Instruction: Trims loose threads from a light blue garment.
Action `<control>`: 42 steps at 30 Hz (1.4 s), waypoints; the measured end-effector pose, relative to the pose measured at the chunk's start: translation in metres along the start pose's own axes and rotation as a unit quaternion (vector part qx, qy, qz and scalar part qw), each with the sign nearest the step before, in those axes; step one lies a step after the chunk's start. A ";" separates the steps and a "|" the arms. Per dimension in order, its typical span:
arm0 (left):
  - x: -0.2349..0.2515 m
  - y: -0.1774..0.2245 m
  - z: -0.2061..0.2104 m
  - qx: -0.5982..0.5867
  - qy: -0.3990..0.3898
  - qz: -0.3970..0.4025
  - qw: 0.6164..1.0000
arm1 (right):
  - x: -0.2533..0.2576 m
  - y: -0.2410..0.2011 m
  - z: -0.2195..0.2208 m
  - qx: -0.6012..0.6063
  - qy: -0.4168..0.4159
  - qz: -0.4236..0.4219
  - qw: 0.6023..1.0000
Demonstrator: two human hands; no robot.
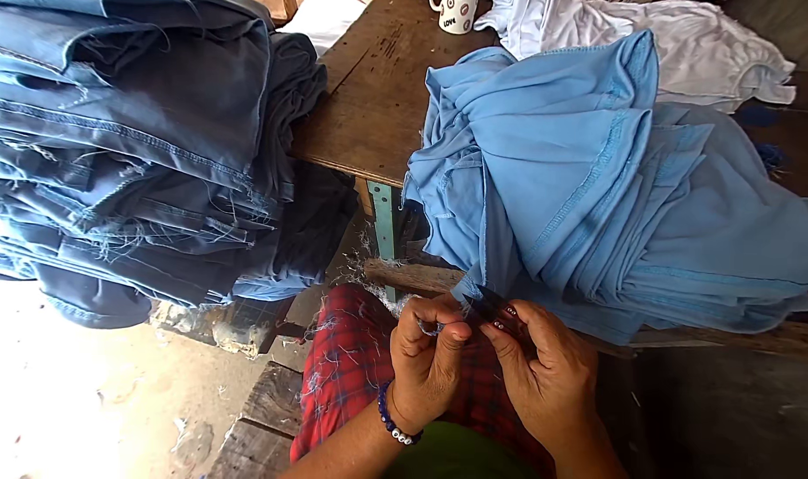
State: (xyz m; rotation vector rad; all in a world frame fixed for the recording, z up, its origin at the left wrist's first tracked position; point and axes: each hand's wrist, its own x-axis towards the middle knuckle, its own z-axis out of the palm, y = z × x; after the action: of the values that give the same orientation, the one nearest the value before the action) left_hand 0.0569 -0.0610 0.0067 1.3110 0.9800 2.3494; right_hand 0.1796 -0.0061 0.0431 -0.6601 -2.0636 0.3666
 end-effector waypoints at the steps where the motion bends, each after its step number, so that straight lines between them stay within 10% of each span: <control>1: 0.000 0.000 0.000 0.000 0.002 -0.001 1.000 | 0.000 -0.001 0.000 -0.007 0.001 0.002 1.000; 42: 0.006 0.003 0.004 -0.029 0.092 -0.056 0.994 | -0.009 0.013 -0.007 0.170 -0.029 0.046 0.984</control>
State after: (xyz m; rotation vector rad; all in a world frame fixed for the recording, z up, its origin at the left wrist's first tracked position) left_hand 0.0573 -0.0586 0.0139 1.0040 1.0025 2.4248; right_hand 0.1937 -0.0006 0.0348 -0.5409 -1.9633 0.7795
